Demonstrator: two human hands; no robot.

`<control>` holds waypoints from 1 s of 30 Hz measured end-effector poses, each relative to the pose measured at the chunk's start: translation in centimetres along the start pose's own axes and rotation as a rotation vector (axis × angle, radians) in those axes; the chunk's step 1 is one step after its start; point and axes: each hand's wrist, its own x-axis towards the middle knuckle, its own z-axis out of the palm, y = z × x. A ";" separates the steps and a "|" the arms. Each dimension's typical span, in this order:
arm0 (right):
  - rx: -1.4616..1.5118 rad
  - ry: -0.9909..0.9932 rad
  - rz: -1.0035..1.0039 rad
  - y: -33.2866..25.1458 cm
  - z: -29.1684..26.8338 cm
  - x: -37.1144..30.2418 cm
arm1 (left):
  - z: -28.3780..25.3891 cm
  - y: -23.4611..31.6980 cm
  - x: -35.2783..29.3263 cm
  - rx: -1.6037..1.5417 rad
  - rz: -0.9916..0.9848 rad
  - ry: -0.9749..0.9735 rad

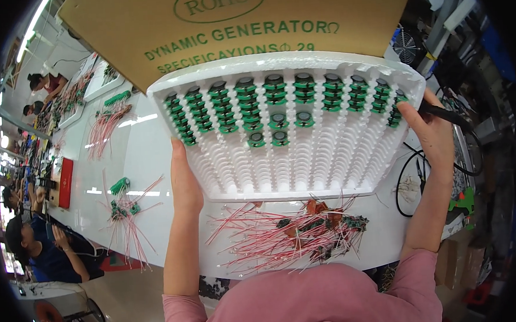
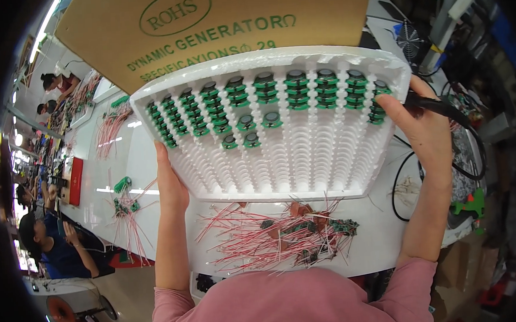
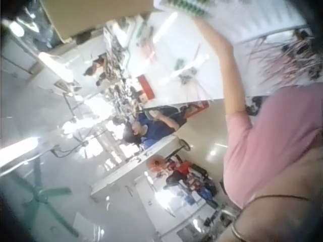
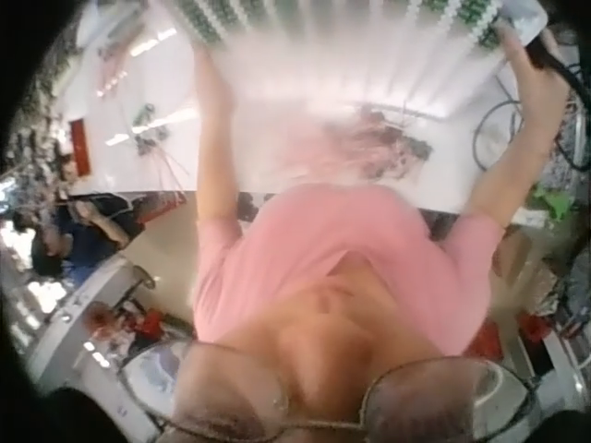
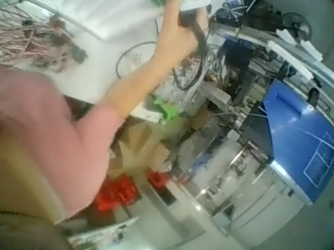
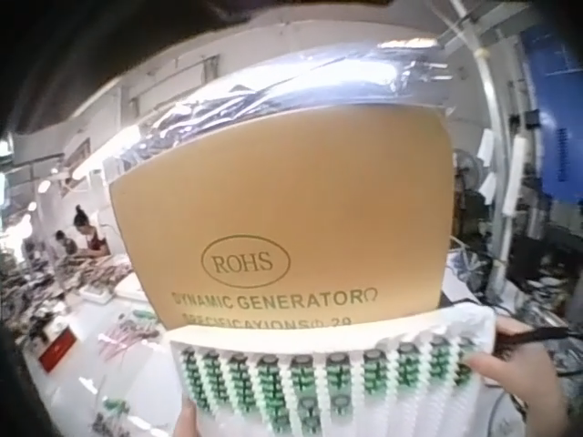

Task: The person solders wires to electronic components in a tray using a soldering iron, then sorts the wired components on the table by hand.

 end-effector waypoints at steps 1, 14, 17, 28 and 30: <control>-0.009 -0.001 -0.009 0.0 0.0 0.2 | 0.0 -0.3 0.1 0.017 0.009 0.011; -0.027 0.172 -0.149 2.4 -1.8 -0.2 | 2.7 2.7 2.0 -0.834 -0.545 0.182; -0.313 0.251 -0.151 -0.1 -3.7 -0.8 | -0.1 -2.9 2.2 0.193 0.250 -0.115; 0.311 0.619 -0.230 -2.9 -9.0 -14.2 | -3.4 -1.5 -4.7 0.441 0.194 -0.023; 0.472 -0.003 -0.315 -2.4 -6.7 -15.7 | -4.0 -2.1 -6.0 0.539 0.080 -0.149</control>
